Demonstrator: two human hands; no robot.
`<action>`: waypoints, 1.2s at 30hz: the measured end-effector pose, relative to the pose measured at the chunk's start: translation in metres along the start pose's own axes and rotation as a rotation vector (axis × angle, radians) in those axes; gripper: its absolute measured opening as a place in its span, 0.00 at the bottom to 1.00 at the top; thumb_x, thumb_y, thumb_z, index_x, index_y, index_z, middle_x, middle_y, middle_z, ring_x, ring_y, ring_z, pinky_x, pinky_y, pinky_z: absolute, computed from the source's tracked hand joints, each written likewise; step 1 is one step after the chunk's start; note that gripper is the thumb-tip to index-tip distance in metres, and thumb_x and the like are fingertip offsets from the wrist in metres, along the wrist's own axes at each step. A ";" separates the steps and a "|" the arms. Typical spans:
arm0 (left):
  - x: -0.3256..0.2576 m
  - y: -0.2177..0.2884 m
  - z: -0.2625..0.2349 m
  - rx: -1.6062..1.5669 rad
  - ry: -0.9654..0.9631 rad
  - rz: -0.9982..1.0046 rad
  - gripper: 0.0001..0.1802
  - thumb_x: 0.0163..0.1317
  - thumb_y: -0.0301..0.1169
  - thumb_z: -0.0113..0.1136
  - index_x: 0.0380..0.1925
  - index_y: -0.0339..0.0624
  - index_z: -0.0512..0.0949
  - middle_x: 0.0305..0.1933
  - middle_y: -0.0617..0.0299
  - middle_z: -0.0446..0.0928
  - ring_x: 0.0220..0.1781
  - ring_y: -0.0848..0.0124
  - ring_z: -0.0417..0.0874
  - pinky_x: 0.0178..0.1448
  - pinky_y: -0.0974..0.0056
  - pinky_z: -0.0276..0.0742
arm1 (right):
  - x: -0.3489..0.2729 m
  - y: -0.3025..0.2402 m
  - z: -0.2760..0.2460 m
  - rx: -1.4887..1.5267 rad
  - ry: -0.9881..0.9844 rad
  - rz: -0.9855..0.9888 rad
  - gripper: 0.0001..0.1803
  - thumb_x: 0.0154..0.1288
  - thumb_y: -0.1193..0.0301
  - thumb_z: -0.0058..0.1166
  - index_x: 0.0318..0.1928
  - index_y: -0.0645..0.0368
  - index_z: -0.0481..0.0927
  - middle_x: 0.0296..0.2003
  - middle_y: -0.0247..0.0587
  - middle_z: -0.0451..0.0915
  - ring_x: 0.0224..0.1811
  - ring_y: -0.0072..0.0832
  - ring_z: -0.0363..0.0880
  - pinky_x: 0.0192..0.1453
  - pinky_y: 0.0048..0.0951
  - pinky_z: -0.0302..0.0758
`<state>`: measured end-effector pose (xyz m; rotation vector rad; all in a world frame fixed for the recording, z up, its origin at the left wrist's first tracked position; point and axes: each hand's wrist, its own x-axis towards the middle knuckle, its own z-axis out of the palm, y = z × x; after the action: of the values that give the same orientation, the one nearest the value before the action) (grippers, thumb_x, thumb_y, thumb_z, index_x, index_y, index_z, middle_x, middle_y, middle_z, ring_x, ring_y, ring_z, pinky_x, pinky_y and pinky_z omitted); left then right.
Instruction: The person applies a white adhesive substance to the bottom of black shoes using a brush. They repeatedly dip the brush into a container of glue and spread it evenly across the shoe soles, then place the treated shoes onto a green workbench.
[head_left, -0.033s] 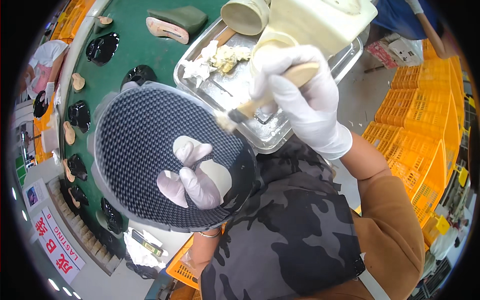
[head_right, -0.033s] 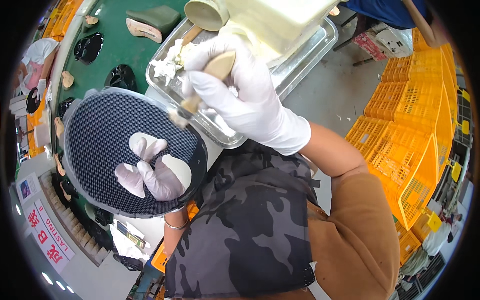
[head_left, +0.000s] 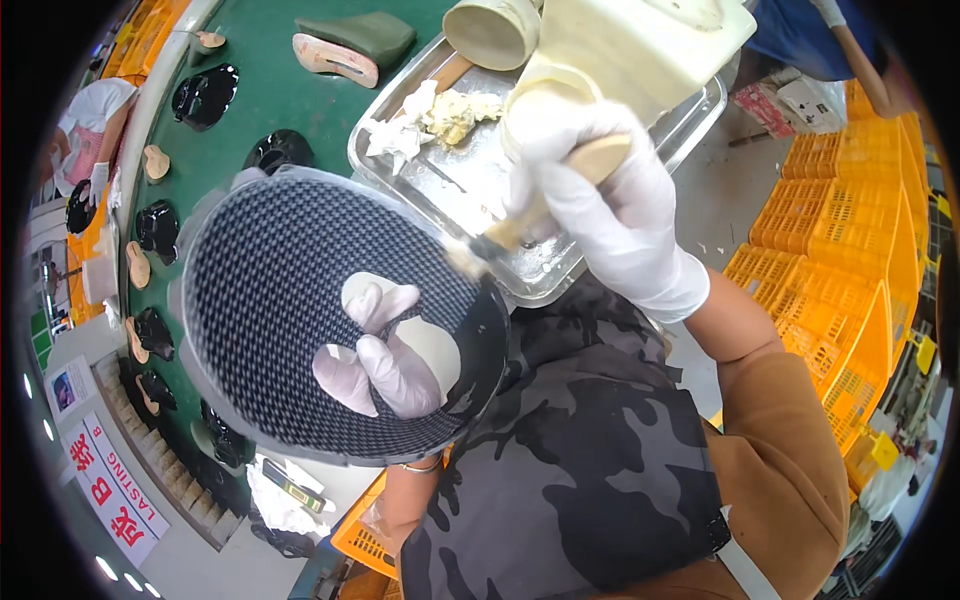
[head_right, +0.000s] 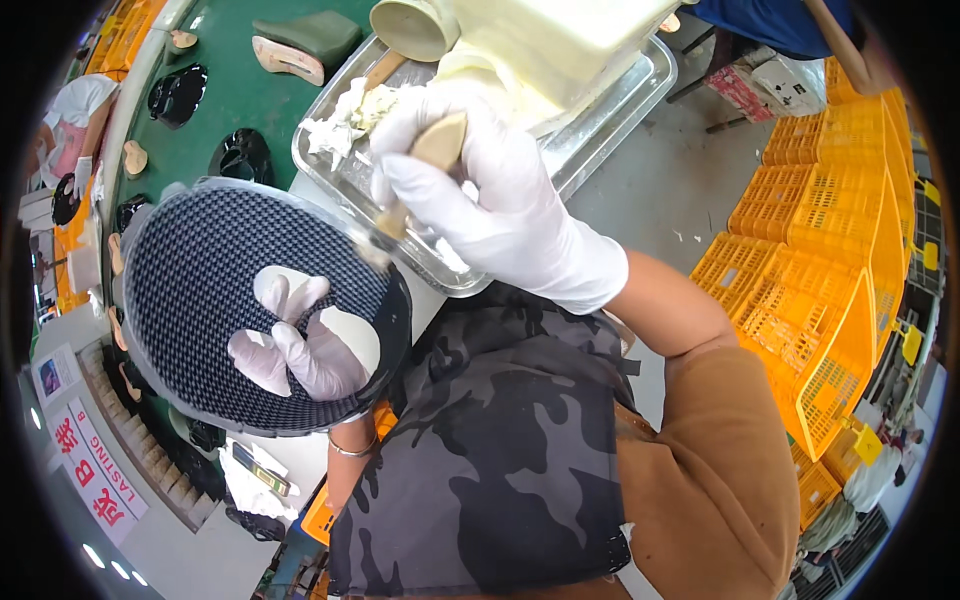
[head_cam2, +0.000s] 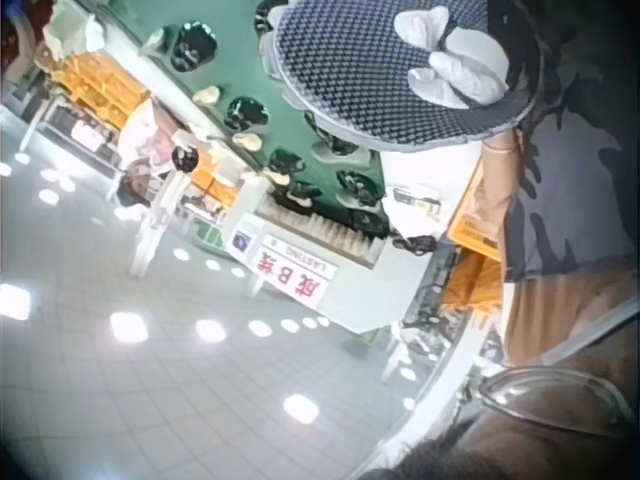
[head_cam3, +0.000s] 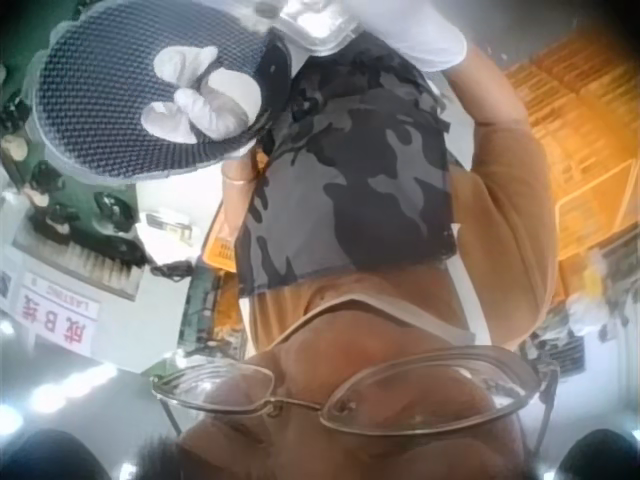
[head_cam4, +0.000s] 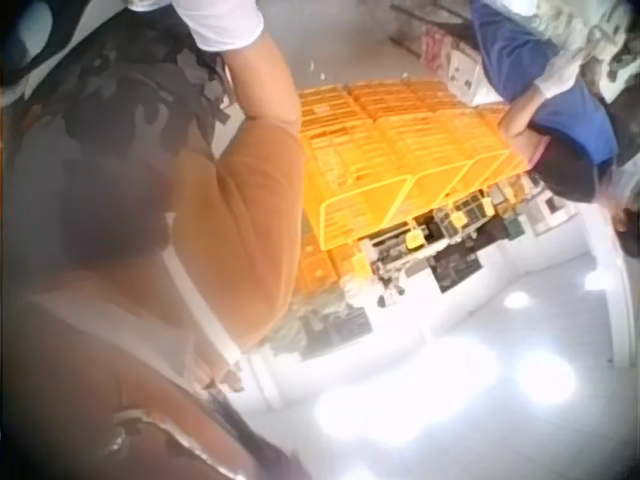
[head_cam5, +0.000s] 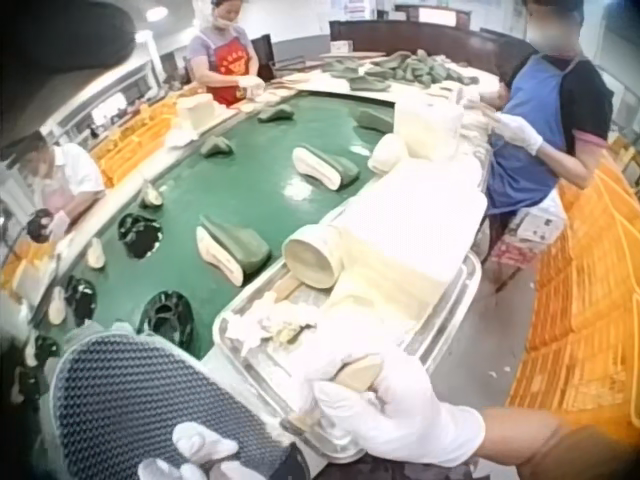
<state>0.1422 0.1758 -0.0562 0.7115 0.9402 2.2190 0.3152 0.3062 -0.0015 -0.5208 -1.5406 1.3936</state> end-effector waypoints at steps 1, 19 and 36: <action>0.000 -0.003 -0.008 -0.110 0.012 0.000 0.23 0.57 0.25 0.51 0.54 0.41 0.62 0.43 0.52 0.69 0.38 0.63 0.72 0.49 0.61 0.73 | -0.004 0.000 -0.003 -0.073 -0.093 0.058 0.10 0.67 0.76 0.44 0.46 0.62 0.62 0.32 0.41 0.76 0.33 0.19 0.75 0.30 0.16 0.72; 0.044 -0.018 -0.009 1.034 -0.306 1.304 0.19 0.64 0.24 0.36 0.55 0.30 0.60 0.48 0.44 0.70 0.44 0.54 0.76 0.48 0.55 0.77 | -0.004 -0.019 0.020 -0.005 0.093 0.041 0.08 0.59 0.74 0.55 0.38 0.58 0.70 0.25 0.35 0.76 0.24 0.26 0.78 0.30 0.24 0.74; 0.027 -0.008 0.000 1.065 -0.312 1.130 0.20 0.69 0.26 0.26 0.55 0.26 0.60 0.53 0.40 0.69 0.49 0.49 0.76 0.46 0.51 0.80 | -0.017 -0.046 0.004 0.356 -0.033 0.471 0.11 0.65 0.70 0.48 0.43 0.57 0.62 0.30 0.41 0.75 0.28 0.19 0.75 0.23 0.13 0.72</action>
<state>0.1269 0.1989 -0.0559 2.4734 1.8357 2.0965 0.3320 0.2781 0.0351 -0.6656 -1.1949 1.9958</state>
